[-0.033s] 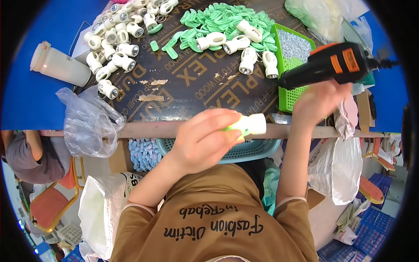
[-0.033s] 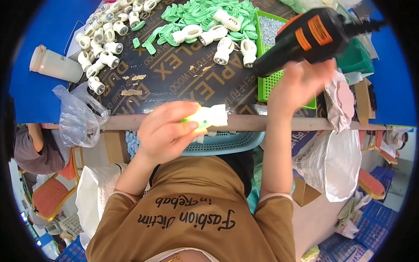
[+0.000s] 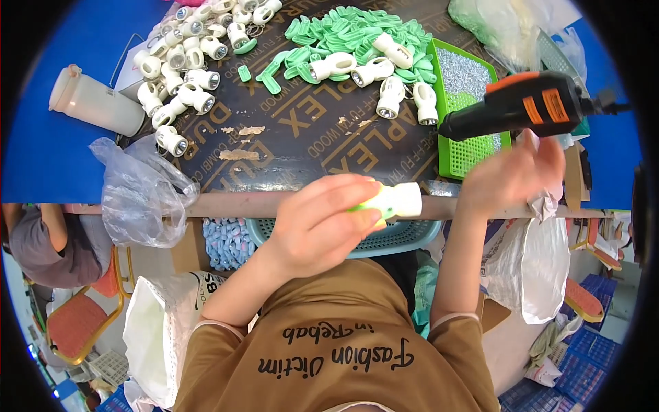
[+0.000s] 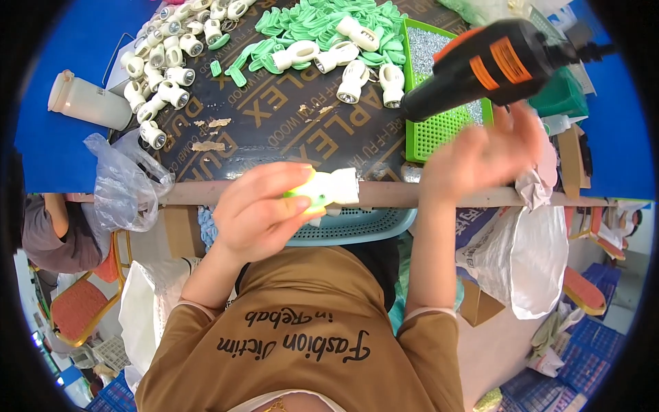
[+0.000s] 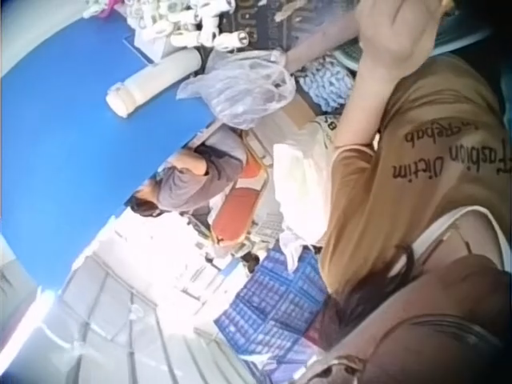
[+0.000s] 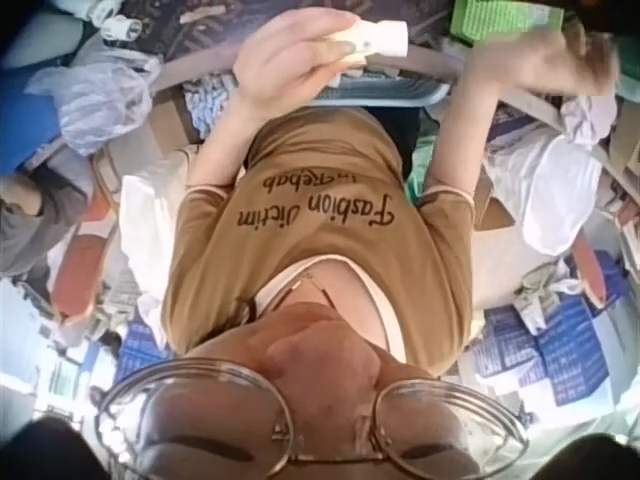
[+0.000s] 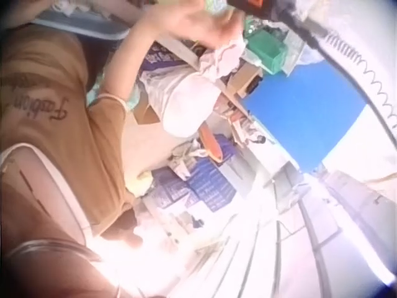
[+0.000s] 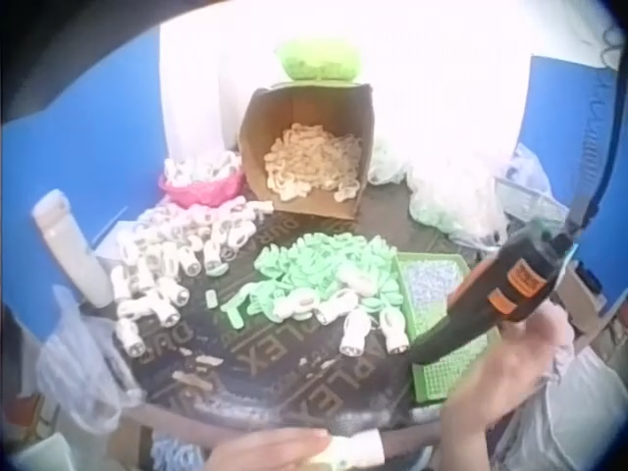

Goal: Assembling small plastic flashlights by inserting internal components, attaching lanyards, and using an electric screwdriver.

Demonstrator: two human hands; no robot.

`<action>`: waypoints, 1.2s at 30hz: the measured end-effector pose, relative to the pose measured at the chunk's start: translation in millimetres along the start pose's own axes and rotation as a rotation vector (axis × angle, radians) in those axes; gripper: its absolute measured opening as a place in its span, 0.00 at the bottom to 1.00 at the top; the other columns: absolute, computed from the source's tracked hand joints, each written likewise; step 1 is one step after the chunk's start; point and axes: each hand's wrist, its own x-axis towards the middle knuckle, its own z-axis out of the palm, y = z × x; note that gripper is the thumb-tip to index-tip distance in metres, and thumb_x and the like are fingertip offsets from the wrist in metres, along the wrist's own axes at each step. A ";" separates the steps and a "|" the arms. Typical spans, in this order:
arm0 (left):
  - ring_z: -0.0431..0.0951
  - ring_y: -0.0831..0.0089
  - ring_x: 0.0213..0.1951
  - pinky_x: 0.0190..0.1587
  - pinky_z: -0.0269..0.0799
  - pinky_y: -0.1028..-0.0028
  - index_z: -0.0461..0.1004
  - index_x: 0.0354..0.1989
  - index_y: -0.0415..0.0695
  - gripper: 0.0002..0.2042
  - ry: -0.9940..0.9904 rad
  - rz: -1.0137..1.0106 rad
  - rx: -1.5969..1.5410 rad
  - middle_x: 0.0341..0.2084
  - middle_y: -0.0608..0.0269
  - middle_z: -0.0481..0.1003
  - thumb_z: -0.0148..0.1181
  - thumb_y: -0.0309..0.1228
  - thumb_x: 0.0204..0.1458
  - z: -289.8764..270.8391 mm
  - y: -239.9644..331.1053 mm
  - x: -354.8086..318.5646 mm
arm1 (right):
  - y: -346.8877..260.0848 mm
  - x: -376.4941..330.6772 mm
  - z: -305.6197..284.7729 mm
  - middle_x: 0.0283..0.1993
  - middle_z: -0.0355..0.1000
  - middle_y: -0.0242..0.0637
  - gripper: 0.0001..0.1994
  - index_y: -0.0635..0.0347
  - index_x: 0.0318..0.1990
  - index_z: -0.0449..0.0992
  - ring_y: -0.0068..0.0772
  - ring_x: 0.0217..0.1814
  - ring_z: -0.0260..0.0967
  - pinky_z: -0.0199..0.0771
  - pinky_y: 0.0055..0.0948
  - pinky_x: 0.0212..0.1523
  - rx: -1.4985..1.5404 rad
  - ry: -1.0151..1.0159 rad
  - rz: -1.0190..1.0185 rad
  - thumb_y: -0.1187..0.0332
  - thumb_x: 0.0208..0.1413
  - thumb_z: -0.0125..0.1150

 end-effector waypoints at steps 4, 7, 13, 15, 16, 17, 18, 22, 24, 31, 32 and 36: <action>0.78 0.57 0.35 0.33 0.77 0.69 0.74 0.30 0.38 0.13 0.037 0.051 0.004 0.36 0.54 0.76 0.70 0.22 0.35 -6.0 12.5 6.8 | -71.0 -21.9 -27.2 0.43 0.68 0.43 0.23 0.66 0.47 0.68 0.39 0.48 0.64 0.64 0.36 0.49 0.173 -0.557 0.284 0.51 0.59 0.50; 0.79 0.58 0.37 0.35 0.75 0.69 0.72 0.31 0.42 0.17 -0.018 -0.076 -0.034 0.39 0.51 0.77 0.74 0.22 0.33 -11.4 21.3 9.4 | -84.4 -28.3 -25.9 0.45 0.68 0.45 0.28 0.65 0.50 0.69 0.39 0.46 0.65 0.65 0.31 0.44 0.313 -0.953 0.486 0.46 0.61 0.42; 0.76 0.60 0.41 0.39 0.72 0.69 0.73 0.42 0.39 0.20 -0.141 -0.229 -0.068 0.39 0.52 0.76 0.70 0.24 0.36 -6.7 22.8 17.4 | -86.1 -33.1 -25.9 0.44 0.67 0.43 0.23 0.65 0.51 0.67 0.37 0.43 0.65 0.66 0.30 0.40 0.422 -0.902 0.560 0.52 0.62 0.46; 0.77 0.60 0.37 0.36 0.72 0.69 0.73 0.45 0.38 0.22 -0.138 -0.221 -0.052 0.37 0.53 0.76 0.68 0.25 0.37 -4.3 23.9 12.1 | -84.5 -30.9 -24.6 0.42 0.68 0.43 0.21 0.65 0.50 0.67 0.37 0.42 0.64 0.66 0.31 0.40 0.356 -0.948 0.378 0.53 0.63 0.45; 0.77 0.59 0.34 0.34 0.72 0.69 0.73 0.45 0.38 0.22 -0.140 -0.216 -0.016 0.37 0.53 0.76 0.68 0.25 0.37 -3.9 25.6 10.1 | -84.8 -32.8 -24.5 0.42 0.68 0.43 0.21 0.65 0.50 0.67 0.37 0.42 0.64 0.66 0.31 0.40 0.358 -0.947 0.381 0.53 0.63 0.45; 0.77 0.59 0.32 0.32 0.73 0.69 0.73 0.45 0.38 0.22 -0.142 -0.211 0.018 0.36 0.54 0.76 0.69 0.25 0.36 -3.3 27.1 8.9 | -85.8 -35.8 -24.1 0.41 0.68 0.43 0.20 0.64 0.48 0.68 0.38 0.41 0.64 0.66 0.31 0.40 0.355 -0.903 0.376 0.54 0.63 0.45; 0.77 0.59 0.32 0.32 0.73 0.69 0.73 0.45 0.38 0.22 -0.143 -0.212 0.017 0.36 0.54 0.76 0.69 0.25 0.36 -1.9 28.3 9.0 | -87.0 -38.7 -23.7 0.40 0.68 0.44 0.19 0.64 0.46 0.68 0.38 0.41 0.64 0.66 0.32 0.40 0.349 -0.859 0.371 0.55 0.64 0.44; 0.77 0.60 0.28 0.29 0.73 0.71 0.74 0.44 0.37 0.22 -0.077 -0.127 0.131 0.32 0.55 0.76 0.69 0.24 0.35 5.0 30.7 10.3 | -99.1 -49.4 -17.5 0.39 0.68 0.45 0.17 0.63 0.42 0.69 0.37 0.39 0.64 0.65 0.32 0.39 0.341 -0.702 0.414 0.57 0.64 0.42; 0.77 0.60 0.27 0.28 0.73 0.72 0.74 0.44 0.37 0.22 -0.037 -0.097 0.154 0.30 0.55 0.76 0.69 0.24 0.35 8.1 31.6 10.2 | -101.9 -49.6 -15.2 0.38 0.67 0.45 0.16 0.63 0.40 0.69 0.36 0.37 0.64 0.65 0.31 0.38 0.352 -0.643 0.472 0.59 0.65 0.41; 0.77 0.68 0.27 0.28 0.72 0.75 0.68 0.46 0.41 0.14 -0.020 -0.820 -0.648 0.31 0.54 0.75 0.60 0.29 0.52 -0.7 27.7 3.4 | -96.3 -29.4 -13.6 0.41 0.68 0.42 0.24 0.67 0.48 0.69 0.35 0.40 0.65 0.64 0.29 0.41 0.357 -0.901 0.686 0.51 0.64 0.41; 0.76 0.72 0.26 0.26 0.70 0.77 0.63 0.50 0.41 0.16 -0.056 -0.958 -1.065 0.30 0.53 0.75 0.50 0.38 0.60 -5.3 19.1 -0.6 | -88.8 -28.3 -11.4 0.42 0.69 0.42 0.26 0.67 0.51 0.68 0.37 0.43 0.64 0.64 0.29 0.44 0.376 -0.924 0.608 0.50 0.64 0.41; 0.74 0.72 0.24 0.25 0.68 0.80 0.61 0.53 0.41 0.23 -0.194 -1.234 -1.726 0.30 0.47 0.74 0.36 0.50 0.63 -2.1 10.4 -5.2 | -73.4 -27.4 -8.9 0.50 0.67 0.43 0.26 0.67 0.54 0.67 0.38 0.52 0.63 0.61 0.31 0.51 0.482 -1.028 0.610 0.51 0.62 0.43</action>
